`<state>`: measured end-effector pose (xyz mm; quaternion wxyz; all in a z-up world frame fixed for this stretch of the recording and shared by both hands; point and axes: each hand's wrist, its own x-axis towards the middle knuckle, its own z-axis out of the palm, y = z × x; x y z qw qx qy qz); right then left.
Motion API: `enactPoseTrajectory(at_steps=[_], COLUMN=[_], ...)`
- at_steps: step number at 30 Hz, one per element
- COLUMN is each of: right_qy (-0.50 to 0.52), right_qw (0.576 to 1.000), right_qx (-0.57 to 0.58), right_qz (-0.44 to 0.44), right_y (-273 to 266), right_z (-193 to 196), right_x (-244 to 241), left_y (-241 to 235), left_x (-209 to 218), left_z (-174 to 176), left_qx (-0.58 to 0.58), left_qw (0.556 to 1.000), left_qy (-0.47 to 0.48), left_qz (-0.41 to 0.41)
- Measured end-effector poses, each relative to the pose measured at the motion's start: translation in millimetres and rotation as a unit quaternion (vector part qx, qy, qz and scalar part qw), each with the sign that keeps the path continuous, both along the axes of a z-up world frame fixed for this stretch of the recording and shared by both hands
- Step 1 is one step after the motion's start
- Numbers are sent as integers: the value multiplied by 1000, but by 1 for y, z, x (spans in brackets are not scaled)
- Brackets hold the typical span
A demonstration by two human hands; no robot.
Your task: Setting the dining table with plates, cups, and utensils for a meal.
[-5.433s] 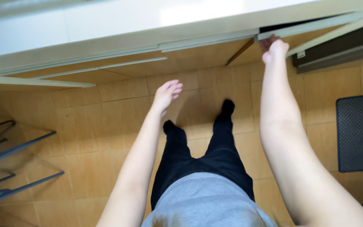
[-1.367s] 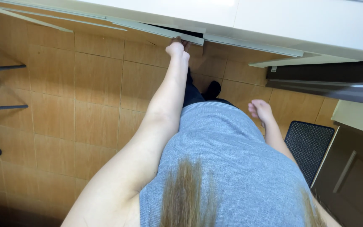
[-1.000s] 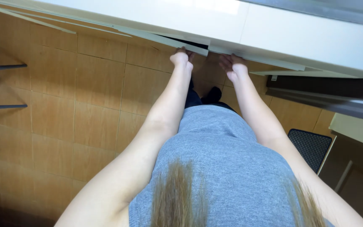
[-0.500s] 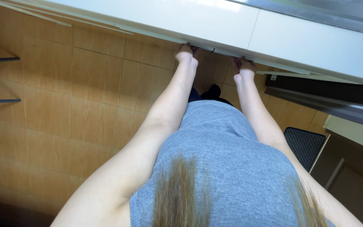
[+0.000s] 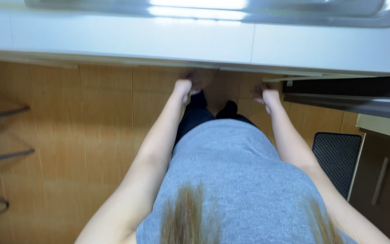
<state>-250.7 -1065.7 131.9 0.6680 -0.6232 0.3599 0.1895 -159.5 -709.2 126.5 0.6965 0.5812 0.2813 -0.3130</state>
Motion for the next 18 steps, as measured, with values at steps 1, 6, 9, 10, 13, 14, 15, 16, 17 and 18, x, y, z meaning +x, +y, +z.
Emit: enactPoseTrajectory(at_steps=[1,6,9,10,13,14,15,16,17,18], right_qy=[11,12,-17,-51,-128,-170,-173,-217,-265,-272], right_qw=[999,985,963,952,930,919,924,923,922,927], right_qx=[10,20,9,-16,-73,-107,-101,-115,-123,-112], right_qz=[-35,-173,-267,-302,-335,-338,-327,-296,-253,-231], right_y=[-13,-28,-32,-34,-36,-35,-32,-26,-22,-11], right_z=[-15,10,23,27,41,47,58,69,80,96], right_x=[-19,-99,-123,-127,-120,-115,-107,-99,-81,-66], left_y=[6,35,50,55,74,80,82,86,92,101], left_x=[-6,-31,-40,-42,-43,-42,-42,-41,-41,-40], left_z=[10,31,39,35,28,26,28,31,35,40], left_qx=[0,5,2,18,60,82,85,101,119,123], left_qw=[1000,997,996,995,991,986,988,984,981,984], left_qy=[8,7,5,6,13,21,20,10,1,-1], left_qz=[-22,-77,-84,-94,-121,-144,-131,-149,-155,-129])
